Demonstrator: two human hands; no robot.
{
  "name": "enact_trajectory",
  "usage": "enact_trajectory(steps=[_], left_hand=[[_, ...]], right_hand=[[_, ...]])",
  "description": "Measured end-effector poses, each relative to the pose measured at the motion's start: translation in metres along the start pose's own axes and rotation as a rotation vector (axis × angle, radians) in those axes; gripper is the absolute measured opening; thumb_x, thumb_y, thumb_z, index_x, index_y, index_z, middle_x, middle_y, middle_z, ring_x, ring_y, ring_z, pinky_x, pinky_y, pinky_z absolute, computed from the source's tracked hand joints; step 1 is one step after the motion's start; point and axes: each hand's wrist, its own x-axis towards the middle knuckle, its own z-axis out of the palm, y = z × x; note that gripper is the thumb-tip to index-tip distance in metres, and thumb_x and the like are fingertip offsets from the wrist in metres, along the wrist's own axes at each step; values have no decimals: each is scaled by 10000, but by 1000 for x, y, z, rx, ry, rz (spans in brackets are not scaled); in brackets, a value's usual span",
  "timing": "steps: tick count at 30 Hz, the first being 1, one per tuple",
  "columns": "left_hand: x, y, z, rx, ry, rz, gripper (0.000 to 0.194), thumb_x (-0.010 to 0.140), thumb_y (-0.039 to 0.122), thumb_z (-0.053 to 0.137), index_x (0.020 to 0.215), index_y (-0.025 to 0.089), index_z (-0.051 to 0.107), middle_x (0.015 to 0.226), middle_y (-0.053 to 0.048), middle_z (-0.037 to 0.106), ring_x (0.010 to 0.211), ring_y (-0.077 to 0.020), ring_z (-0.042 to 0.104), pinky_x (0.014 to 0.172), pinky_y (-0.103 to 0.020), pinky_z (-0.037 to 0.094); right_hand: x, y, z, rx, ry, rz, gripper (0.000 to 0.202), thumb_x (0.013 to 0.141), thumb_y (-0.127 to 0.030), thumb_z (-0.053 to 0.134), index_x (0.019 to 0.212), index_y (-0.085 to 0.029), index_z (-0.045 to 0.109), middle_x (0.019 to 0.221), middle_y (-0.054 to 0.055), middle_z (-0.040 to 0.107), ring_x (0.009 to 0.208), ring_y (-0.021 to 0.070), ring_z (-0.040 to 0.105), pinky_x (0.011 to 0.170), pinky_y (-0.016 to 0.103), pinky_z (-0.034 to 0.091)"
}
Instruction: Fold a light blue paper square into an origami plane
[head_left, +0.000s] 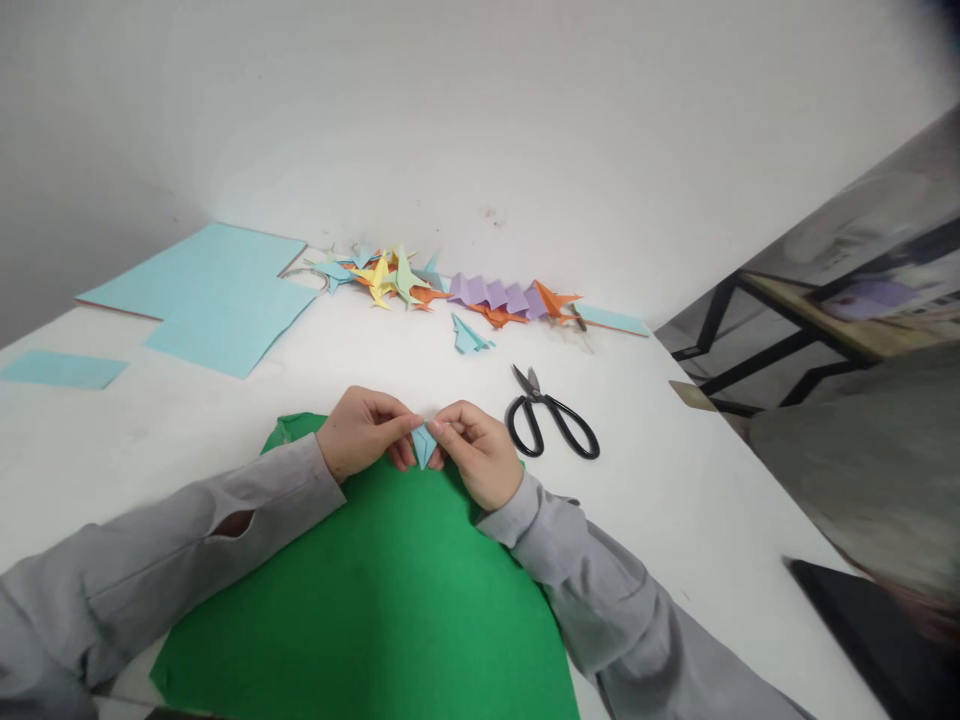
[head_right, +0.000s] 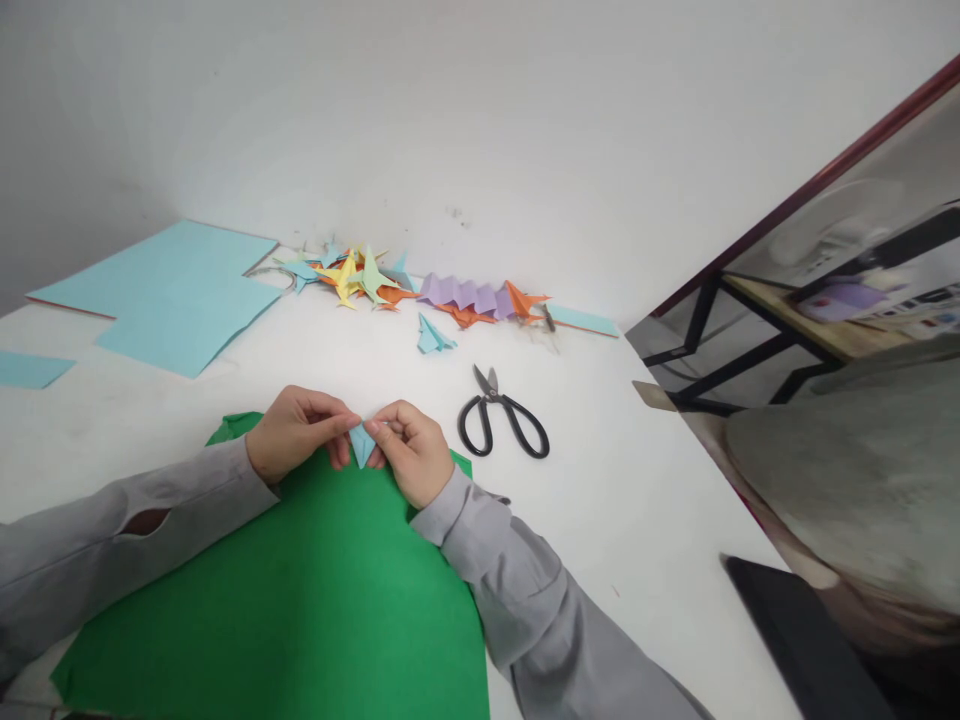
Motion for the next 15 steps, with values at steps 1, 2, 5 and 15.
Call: enact_trajectory(steps=[1, 2, 5, 15], left_hand=[[0, 0, 0, -1, 3, 7, 297, 616, 379, 679, 565, 97, 600, 406, -18, 589, 342, -118, 538, 360, -226, 459], [0, 0, 0, 1, 8, 13, 290, 621, 372, 676, 564, 98, 600, 407, -17, 590, 342, -119, 540, 360, -227, 461], [-1, 0, 0, 20, 11, 26, 278, 637, 356, 665, 553, 100, 593, 395, -11, 581, 339, -118, 537, 356, -225, 461], [0, -5, -2, 113, -75, 19, 238, 628, 323, 681, 634, 95, 613, 399, -4, 575, 357, -115, 545, 375, -213, 452]], right_hand=[[0, 0, 0, 21, -8, 8, 253, 753, -409, 578, 709, -168, 517, 451, -31, 562, 404, 99, 511, 441, 227, 411], [1, 1, 0, 42, -17, 16, 265, 750, -423, 576, 709, -167, 519, 451, -28, 567, 407, 103, 517, 445, 232, 418], [2, 2, -2, 84, -29, 32, 297, 738, -452, 575, 683, -168, 508, 436, -25, 568, 391, 106, 513, 435, 234, 414], [-3, -2, -2, 10, -29, 60, 311, 743, -456, 559, 635, -178, 472, 388, -52, 521, 326, 83, 452, 363, 193, 330]])
